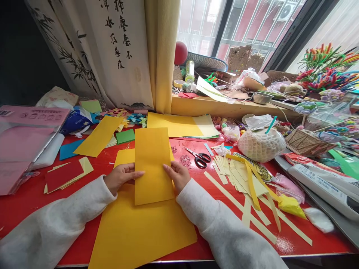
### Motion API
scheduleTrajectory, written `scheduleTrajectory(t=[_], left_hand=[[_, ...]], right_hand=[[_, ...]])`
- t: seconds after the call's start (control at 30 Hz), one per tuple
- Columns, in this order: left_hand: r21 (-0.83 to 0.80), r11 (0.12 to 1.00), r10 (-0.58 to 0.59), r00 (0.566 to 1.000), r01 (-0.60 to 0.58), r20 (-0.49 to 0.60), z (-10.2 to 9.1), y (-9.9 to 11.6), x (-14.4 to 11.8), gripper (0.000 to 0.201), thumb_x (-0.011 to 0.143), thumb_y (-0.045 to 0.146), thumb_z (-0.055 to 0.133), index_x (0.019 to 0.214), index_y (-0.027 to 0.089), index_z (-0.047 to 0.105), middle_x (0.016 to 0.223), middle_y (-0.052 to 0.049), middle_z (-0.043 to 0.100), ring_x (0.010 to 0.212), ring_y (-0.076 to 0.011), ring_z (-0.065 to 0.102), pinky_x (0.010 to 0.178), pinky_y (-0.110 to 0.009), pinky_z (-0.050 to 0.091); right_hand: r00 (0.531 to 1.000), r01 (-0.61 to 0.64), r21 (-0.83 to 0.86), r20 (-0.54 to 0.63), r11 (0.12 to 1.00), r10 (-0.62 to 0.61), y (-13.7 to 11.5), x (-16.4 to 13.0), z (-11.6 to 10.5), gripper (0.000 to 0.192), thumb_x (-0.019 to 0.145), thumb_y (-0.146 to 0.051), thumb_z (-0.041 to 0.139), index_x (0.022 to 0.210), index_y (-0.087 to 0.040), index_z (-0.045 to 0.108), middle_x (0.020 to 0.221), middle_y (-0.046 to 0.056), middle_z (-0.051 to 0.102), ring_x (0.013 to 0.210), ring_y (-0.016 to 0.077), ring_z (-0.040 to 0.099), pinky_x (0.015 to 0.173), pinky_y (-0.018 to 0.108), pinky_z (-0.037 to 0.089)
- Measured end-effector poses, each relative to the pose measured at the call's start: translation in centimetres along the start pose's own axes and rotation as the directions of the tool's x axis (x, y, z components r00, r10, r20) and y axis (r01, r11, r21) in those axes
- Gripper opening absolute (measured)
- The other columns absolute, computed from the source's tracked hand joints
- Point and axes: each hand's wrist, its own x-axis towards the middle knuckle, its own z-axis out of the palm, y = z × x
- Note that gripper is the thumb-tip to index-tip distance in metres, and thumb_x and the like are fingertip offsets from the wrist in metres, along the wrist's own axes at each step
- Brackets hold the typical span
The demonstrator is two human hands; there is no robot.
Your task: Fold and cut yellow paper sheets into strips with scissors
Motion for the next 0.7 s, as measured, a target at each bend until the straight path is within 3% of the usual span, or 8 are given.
scheduleTrajectory(t=[0.17,0.23,0.27,0.33,0.4,0.47,0.53,0.7], left_hand=[[-0.025,0.998,-0.052,0.993,0.05,-0.105,-0.2,-0.3,0.2,0.028,0.059,0.027,0.065,0.083,0.014,0.06,0.08,-0.004,0.066,0.074,-0.0195,0.061,0.06,-0.028,0.05],[-0.053,0.995,-0.09,0.985,0.083,-0.144,-0.7,-0.3,0.4,0.029,0.057,0.025,0.067,0.083,0.013,0.06,0.078,-0.004,0.066,0.072,-0.0195,0.061,0.06,-0.028,0.05],[-0.062,0.993,-0.109,0.981,0.1,-0.159,-0.9,-0.3,0.5,0.03,0.057,0.024,0.067,0.083,0.013,0.059,0.078,-0.004,0.067,0.071,-0.0196,0.061,0.06,-0.028,0.051],[-0.066,0.99,-0.135,0.973,0.125,-0.185,-1.2,-0.3,0.7,0.029,0.056,0.022,0.068,0.082,0.013,0.06,0.078,-0.004,0.067,0.071,-0.0194,0.061,0.06,-0.028,0.051],[-0.063,0.99,-0.14,0.968,0.13,-0.207,-1.3,-0.3,0.8,0.028,0.056,0.022,0.068,0.081,0.012,0.06,0.077,-0.004,0.067,0.071,-0.0191,0.061,0.06,-0.027,0.051],[-0.064,0.993,-0.107,0.973,0.096,-0.205,-1.3,-0.2,0.8,0.027,0.056,0.022,0.068,0.08,0.013,0.061,0.077,-0.004,0.067,0.071,-0.0189,0.061,0.06,-0.027,0.051],[-0.056,0.998,-0.039,0.98,0.029,-0.196,-1.2,0.0,0.7,0.027,0.057,0.023,0.067,0.081,0.014,0.062,0.078,-0.004,0.067,0.071,-0.0181,0.061,0.06,-0.025,0.051],[-0.034,0.995,0.082,0.97,-0.092,-0.229,-1.3,0.5,0.4,0.027,0.058,0.027,0.067,0.082,0.016,0.063,0.082,-0.003,0.066,0.07,-0.0167,0.06,0.058,-0.025,0.051]], right_hand=[[0.999,0.023,-0.277,-0.031,0.961,-0.033,-0.7,1.1,-1.8,0.025,0.069,-0.039,0.052,0.081,-0.016,0.055,0.075,0.004,0.062,0.069,0.0165,0.059,0.061,0.03,0.047],[0.979,0.105,-0.501,-0.102,0.859,-0.179,-1.7,1.8,-3.8,0.024,0.072,-0.038,0.049,0.085,-0.017,0.053,0.079,0.004,0.061,0.073,0.0164,0.058,0.064,0.03,0.046],[0.957,0.128,-0.65,-0.117,0.749,-0.266,-2.3,2.2,-4.9,0.024,0.073,-0.036,0.047,0.088,-0.018,0.053,0.084,0.004,0.061,0.077,0.0165,0.058,0.068,0.031,0.045],[0.941,0.01,-0.905,-0.136,0.426,-0.311,-3.5,2.7,-7.2,0.021,0.073,-0.03,0.047,0.09,-0.018,0.053,0.089,0.005,0.06,0.084,0.0175,0.056,0.074,0.032,0.042],[0.953,-0.175,-0.982,-0.186,0.066,-0.24,-4.2,3.1,-9.1,0.026,0.073,-0.025,0.047,0.096,-0.015,0.052,0.098,0.01,0.057,0.09,0.021,0.052,0.077,0.033,0.039],[0.966,-0.231,-0.965,-0.213,-0.123,-0.143,-4.5,3.3,-10.4,0.028,0.071,-0.021,0.048,0.097,-0.013,0.053,0.098,0.012,0.056,0.091,0.0227,0.052,0.075,0.032,0.039],[0.975,-0.217,-0.963,-0.206,-0.16,-0.081,-4.5,3.4,-11.1,0.027,0.069,-0.018,0.051,0.095,-0.014,0.056,0.096,0.011,0.057,0.089,0.0215,0.053,0.073,0.029,0.039],[0.976,-0.216,-0.961,-0.209,-0.173,-0.061,-4.2,3.6,-12.3,0.03,0.067,-0.016,0.051,0.097,-0.014,0.056,0.098,0.011,0.055,0.09,0.0208,0.052,0.073,0.027,0.038]])
